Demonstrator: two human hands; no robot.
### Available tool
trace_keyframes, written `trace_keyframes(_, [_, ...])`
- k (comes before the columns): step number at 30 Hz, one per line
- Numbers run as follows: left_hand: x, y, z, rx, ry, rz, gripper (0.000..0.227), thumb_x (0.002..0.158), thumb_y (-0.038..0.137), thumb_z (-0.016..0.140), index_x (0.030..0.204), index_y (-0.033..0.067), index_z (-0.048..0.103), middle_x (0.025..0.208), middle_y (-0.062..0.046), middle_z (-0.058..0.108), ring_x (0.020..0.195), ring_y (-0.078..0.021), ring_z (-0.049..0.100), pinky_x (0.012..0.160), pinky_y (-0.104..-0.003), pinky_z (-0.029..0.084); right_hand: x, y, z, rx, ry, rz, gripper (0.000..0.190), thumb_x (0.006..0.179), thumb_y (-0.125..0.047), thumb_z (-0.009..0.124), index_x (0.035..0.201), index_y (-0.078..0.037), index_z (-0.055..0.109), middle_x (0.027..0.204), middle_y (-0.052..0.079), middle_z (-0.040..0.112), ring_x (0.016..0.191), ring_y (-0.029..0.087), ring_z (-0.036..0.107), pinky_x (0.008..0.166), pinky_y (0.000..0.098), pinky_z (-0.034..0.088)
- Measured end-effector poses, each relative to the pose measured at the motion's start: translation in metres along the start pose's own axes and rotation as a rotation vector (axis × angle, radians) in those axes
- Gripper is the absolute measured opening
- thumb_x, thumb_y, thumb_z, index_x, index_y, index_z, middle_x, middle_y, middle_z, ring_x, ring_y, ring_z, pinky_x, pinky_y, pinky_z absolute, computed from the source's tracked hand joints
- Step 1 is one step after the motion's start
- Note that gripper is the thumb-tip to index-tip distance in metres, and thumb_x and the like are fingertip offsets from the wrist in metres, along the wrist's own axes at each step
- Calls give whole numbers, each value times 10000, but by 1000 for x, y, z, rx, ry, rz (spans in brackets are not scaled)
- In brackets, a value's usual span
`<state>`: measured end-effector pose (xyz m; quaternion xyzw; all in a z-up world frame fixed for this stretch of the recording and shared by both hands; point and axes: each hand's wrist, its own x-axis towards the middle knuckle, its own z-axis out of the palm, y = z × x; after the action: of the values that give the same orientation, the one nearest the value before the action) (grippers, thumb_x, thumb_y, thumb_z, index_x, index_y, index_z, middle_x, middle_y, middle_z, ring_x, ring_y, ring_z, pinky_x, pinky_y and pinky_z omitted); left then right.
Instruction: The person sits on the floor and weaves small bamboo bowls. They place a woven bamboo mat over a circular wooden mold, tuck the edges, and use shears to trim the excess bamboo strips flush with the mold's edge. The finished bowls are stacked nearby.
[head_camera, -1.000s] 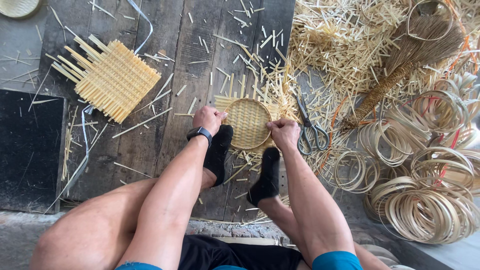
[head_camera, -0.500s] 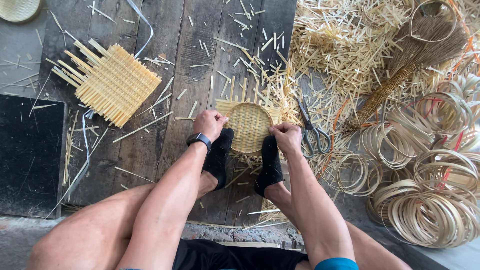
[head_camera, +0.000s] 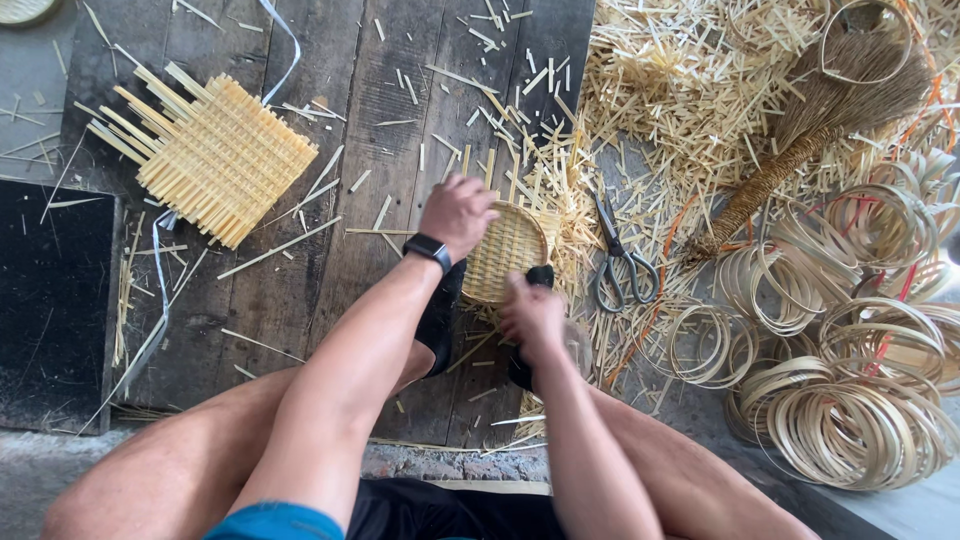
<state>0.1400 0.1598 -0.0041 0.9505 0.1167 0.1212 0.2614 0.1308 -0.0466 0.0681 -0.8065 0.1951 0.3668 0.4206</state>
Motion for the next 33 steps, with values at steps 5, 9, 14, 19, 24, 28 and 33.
trace_keyframes(5, [15,18,5,-180,-108,-131,186,904,334,760,948,164,823,1000,-70,695,1000,-280,578,882,-415,522,24,58,44,558,-160,264,314,959,-305,701,830,-38,597,686,36,603,507,109,498,406,238,350])
trace_keyframes(9, [22,17,7,-224,-48,-192,161,894,339,751,884,200,832,941,-65,701,941,-291,585,856,-423,508,35,78,56,593,-96,209,224,967,-235,684,915,-31,609,756,47,627,544,100,507,423,237,367])
trace_keyframes(14, [21,16,6,-275,-32,-250,116,871,324,758,869,251,848,860,-47,707,946,-288,594,889,-407,508,20,79,54,601,-82,166,278,964,-241,705,986,16,604,837,115,659,637,174,603,512,298,492])
trace_keyframes(19, [18,19,11,-274,-8,-290,161,869,364,766,881,222,841,918,-22,742,968,-288,593,903,-419,479,24,94,62,897,-11,100,359,902,-141,742,1171,23,568,1082,131,681,1003,259,692,875,420,569])
trace_keyframes(24, [15,21,15,-259,5,-262,184,895,364,753,909,199,835,943,-36,735,983,-296,580,918,-416,469,37,102,62,1058,-120,9,402,908,-84,708,1255,59,565,1208,162,664,1126,280,655,1012,458,519])
trace_keyframes(28, [14,22,15,-241,35,-234,186,897,361,760,911,192,837,928,-44,730,1000,-309,568,923,-420,460,17,82,58,966,-107,27,399,912,-144,710,1222,61,567,1137,170,685,1005,269,705,882,405,582])
trace_keyframes(33, [21,22,8,-290,-28,-308,173,864,362,785,878,199,842,903,-58,722,976,-297,578,922,-406,465,-10,58,47,348,26,217,453,1019,-385,701,926,44,589,741,115,628,544,178,556,444,265,382])
